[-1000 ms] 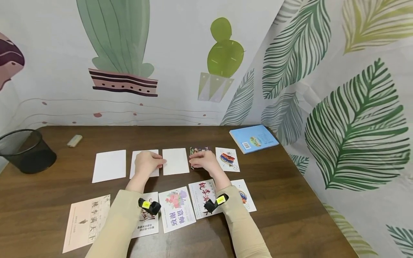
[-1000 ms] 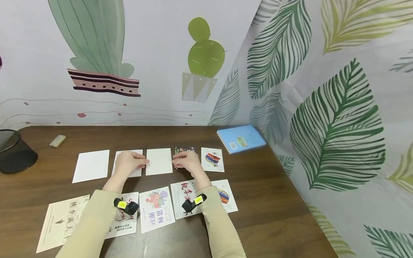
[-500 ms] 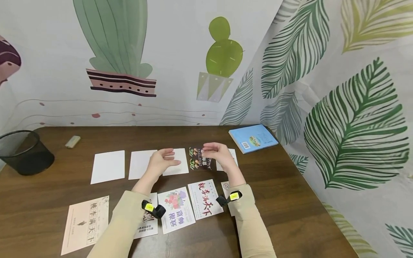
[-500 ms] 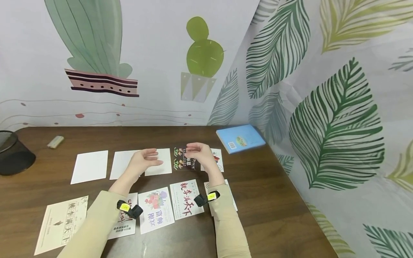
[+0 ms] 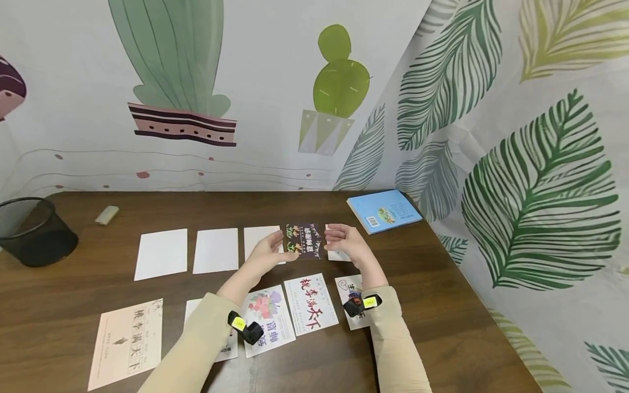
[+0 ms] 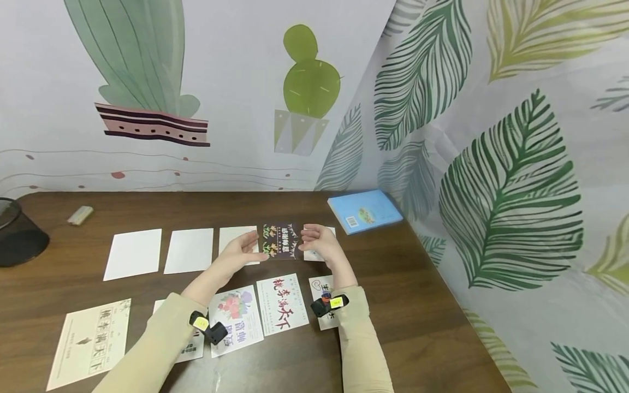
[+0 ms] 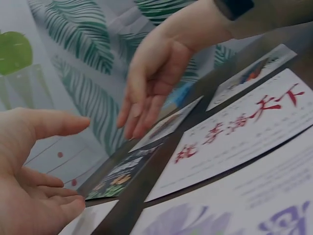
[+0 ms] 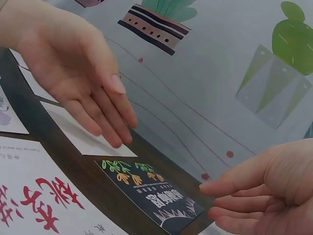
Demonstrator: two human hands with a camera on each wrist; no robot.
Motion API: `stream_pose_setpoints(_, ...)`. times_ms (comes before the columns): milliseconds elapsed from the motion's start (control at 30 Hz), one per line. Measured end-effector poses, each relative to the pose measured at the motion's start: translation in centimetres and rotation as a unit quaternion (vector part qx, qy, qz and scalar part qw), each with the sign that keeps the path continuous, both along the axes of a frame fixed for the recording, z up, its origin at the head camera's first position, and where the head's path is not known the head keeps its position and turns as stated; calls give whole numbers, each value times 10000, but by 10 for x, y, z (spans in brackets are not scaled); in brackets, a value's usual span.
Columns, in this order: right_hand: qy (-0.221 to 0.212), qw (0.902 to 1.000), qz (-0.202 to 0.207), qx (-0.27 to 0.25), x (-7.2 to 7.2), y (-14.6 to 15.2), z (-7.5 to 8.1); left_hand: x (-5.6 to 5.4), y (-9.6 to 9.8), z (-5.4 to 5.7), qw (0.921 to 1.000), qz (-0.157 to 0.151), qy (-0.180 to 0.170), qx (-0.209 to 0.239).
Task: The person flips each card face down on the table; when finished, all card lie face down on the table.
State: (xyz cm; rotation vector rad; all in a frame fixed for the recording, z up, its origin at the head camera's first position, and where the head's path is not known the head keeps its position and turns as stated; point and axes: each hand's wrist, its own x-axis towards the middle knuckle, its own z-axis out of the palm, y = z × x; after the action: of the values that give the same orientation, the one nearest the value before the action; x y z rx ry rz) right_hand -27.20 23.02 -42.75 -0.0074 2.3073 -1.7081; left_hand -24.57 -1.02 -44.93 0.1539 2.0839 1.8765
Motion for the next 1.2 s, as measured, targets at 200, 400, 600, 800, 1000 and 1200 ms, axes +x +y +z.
stream_pose_setpoints(200, -90, 9999, 15, 111, -4, -2, -6, 4, 8, 0, 9992, -353, -110, 134)
stream_pose_setpoints(400, -173, 9996, 14, 206, -4, -4, -7, 6, 14, 1, 9992, -377, -122, 95)
stream_pose_setpoints(600, -219, 9996, -16, 157, -3, -4, -7, 1, 21, 2, 9995, -234, -126, 155)
stream_pose_setpoints(800, -197, 9997, 45, 112, -5, -7, -13, -2, 24, 2, 9998, -76, -193, 12)
stream_pose_setpoints(1000, -182, 9997, 23, 160, -4, -8, -13, -3, 26, 0, 9997, -19, -224, 0)
stream_pose_setpoints(1200, -16, 9999, -100, -19, -4, -7, -11, -3, 27, -1, 9997, -86, -172, 116)
